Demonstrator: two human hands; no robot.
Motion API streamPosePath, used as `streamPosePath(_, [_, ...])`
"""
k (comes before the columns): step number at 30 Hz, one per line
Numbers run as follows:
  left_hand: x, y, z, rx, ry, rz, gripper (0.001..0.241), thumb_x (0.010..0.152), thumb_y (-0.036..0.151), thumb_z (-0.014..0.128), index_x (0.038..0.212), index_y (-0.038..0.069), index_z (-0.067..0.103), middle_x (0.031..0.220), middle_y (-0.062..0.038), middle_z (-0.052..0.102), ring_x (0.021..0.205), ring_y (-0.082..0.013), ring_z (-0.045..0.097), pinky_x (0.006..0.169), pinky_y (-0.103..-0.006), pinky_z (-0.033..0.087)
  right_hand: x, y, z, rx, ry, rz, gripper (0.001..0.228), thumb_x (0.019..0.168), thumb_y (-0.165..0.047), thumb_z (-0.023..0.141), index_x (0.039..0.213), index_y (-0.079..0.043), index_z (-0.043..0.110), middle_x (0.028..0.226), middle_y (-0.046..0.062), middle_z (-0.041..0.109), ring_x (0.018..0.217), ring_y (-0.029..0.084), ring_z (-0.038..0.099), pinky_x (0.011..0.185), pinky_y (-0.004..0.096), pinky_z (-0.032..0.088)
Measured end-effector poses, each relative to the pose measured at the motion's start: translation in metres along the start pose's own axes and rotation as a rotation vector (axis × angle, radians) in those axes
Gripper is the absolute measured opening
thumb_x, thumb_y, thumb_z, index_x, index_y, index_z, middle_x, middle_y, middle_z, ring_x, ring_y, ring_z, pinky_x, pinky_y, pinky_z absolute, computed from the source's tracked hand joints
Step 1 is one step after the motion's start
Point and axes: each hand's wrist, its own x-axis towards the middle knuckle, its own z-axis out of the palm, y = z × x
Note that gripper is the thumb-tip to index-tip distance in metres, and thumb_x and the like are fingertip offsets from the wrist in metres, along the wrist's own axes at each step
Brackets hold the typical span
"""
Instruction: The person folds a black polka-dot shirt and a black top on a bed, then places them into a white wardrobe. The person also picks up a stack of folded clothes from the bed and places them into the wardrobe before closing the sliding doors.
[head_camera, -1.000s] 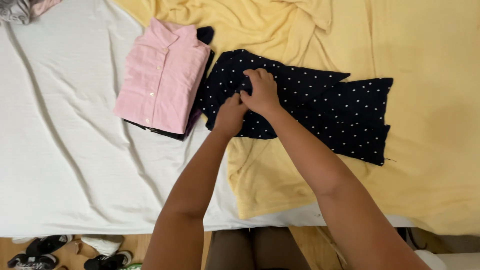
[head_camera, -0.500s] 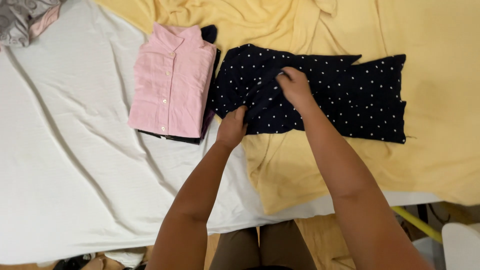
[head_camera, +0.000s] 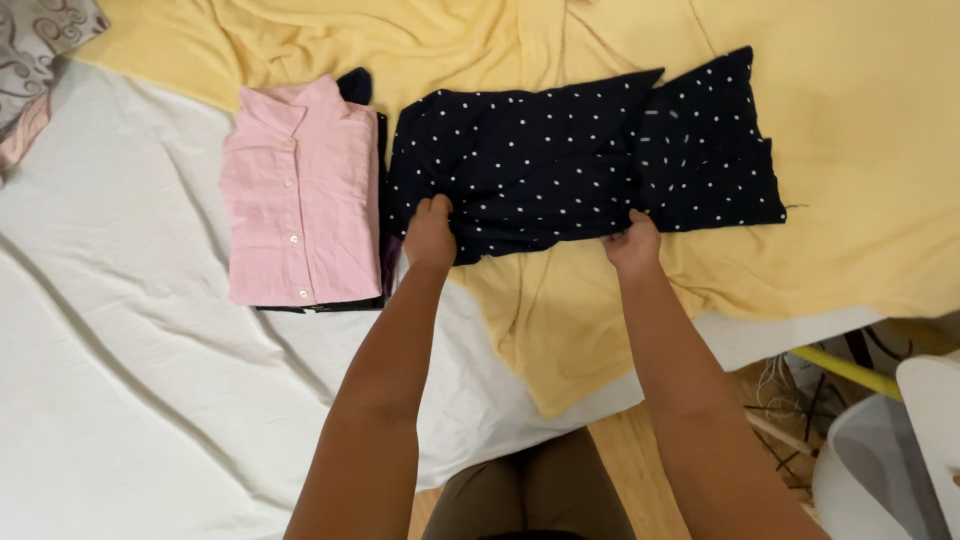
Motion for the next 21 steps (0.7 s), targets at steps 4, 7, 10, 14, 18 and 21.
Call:
streamPosePath(4, [0.001, -0.006, 0.010, 0.076, 0.130, 0.133, 0.033, 0.081, -0.004, 0.066, 0.107, 0.014, 0.058, 0.114, -0.010, 0.059, 0.106, -0.0364, 0.059, 0.082, -0.0467, 0.052, -0.056, -0.014, 0.050, -0.106, -0.040, -0.080, 0.032, 0.098, -0.019, 0.052, 0.125, -0.007, 0.063, 0.119, 0.007, 0.072, 0.106, 0.027, 0.068, 0.096, 0.046, 0.056])
streamPosePath(7, [-0.001, -0.006, 0.017, 0.110, 0.193, 0.295, 0.027, 0.088, -0.005, 0.065, 0.108, 0.011, 0.058, 0.112, -0.010, 0.057, 0.103, -0.0344, 0.058, 0.086, -0.0453, 0.052, -0.064, -0.034, 0.068, -0.126, -0.095, -0.103, 0.029, 0.094, -0.023, 0.061, 0.119, -0.009, 0.063, 0.112, 0.005, 0.072, 0.102, 0.026, 0.070, 0.091, 0.046, 0.059])
streamPosePath(10, [-0.002, 0.001, 0.013, 0.143, 0.239, 0.393, 0.031, 0.079, -0.006, 0.066, 0.104, 0.011, 0.063, 0.110, -0.008, 0.057, 0.102, -0.0340, 0.057, 0.086, -0.0441, 0.052, -0.074, -0.062, 0.084, -0.247, 0.029, -0.053, 0.029, 0.094, -0.027, 0.067, 0.119, -0.014, 0.067, 0.113, 0.002, 0.072, 0.101, 0.023, 0.069, 0.088, 0.045, 0.058])
streamPosePath(14, [0.000, 0.004, 0.007, 0.142, 0.167, 0.200, 0.024, 0.075, -0.006, 0.068, 0.093, 0.010, 0.063, 0.110, -0.008, 0.056, 0.103, -0.0332, 0.055, 0.086, -0.0420, 0.053, -0.081, -0.108, 0.084, -0.156, -0.132, -0.199, 0.015, 0.100, -0.017, 0.068, 0.112, -0.011, 0.062, 0.107, 0.008, 0.068, 0.094, 0.028, 0.063, 0.084, 0.048, 0.055])
streamPosePath(18, [0.005, -0.001, 0.019, 0.163, 0.193, 0.162, 0.018, 0.083, -0.003, 0.067, 0.093, 0.012, 0.065, 0.112, -0.007, 0.057, 0.107, -0.0318, 0.055, 0.086, -0.0414, 0.052, -0.108, -0.140, 0.080, -0.013, -0.253, -0.429, 0.023, 0.094, -0.003, 0.062, 0.113, -0.015, 0.060, 0.111, 0.008, 0.066, 0.101, 0.028, 0.066, 0.093, 0.047, 0.057])
streamPosePath(21, [0.009, -0.004, 0.027, 0.213, 0.128, 0.128, 0.019, 0.085, 0.001, 0.068, 0.098, 0.015, 0.069, 0.120, -0.004, 0.057, 0.114, -0.0305, 0.053, 0.095, -0.0418, 0.048, -0.056, -0.160, 0.029, -0.013, -0.146, -0.322, 0.016, 0.101, -0.009, 0.063, 0.116, -0.006, 0.061, 0.116, 0.010, 0.064, 0.098, 0.028, 0.060, 0.093, 0.046, 0.055])
